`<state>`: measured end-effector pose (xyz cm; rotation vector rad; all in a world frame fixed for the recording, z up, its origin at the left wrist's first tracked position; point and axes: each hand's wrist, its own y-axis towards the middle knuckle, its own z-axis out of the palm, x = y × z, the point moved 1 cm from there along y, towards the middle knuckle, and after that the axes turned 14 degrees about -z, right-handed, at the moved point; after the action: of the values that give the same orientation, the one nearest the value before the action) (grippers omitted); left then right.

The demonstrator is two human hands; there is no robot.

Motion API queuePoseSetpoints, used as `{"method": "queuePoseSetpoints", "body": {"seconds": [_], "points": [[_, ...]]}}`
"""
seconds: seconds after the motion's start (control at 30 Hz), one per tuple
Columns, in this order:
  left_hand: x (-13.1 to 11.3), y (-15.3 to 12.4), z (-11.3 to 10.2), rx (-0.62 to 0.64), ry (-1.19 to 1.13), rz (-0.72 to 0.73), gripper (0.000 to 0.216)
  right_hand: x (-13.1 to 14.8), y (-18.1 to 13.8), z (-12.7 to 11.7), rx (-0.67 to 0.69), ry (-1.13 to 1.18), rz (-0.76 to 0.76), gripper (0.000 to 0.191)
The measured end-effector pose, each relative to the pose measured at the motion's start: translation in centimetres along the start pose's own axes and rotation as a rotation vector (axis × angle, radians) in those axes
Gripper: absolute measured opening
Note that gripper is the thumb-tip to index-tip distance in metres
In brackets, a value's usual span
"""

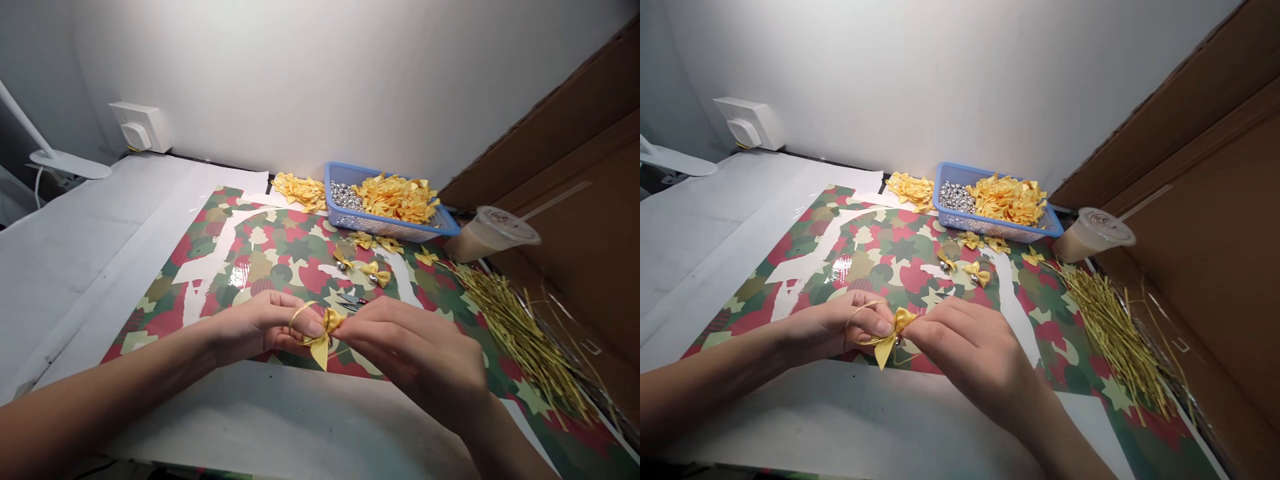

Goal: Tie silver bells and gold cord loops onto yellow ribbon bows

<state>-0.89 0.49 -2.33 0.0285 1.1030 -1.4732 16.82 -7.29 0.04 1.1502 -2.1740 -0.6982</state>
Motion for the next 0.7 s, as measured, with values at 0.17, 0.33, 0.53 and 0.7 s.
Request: {"method": "queuePoseSetpoints", "body": {"seconds": [0.17,0.33,0.53,0.7], "points": [[0.0,0.0,0.0,-0.004,-0.013,0.012,0.024,0.0,0.1,0.0,-0.088,0.043,0.056,0.025],[0.1,0.3,-0.4,-0.047,-0.044,0.002,0.027,0.1,-0.2,0.2,-0.141,0.059,0.128,0.027],[0.2,0.5,-0.7,-0.077,-0.067,0.008,0.024,0.4,-0.8,0.8,-0.237,0.098,0.256,0.026],[0.2,0.4,-0.6,-0.058,-0.073,0.014,0.028,0.6,-1.0,1.0,-0.248,0.111,0.291,0.028]]}}
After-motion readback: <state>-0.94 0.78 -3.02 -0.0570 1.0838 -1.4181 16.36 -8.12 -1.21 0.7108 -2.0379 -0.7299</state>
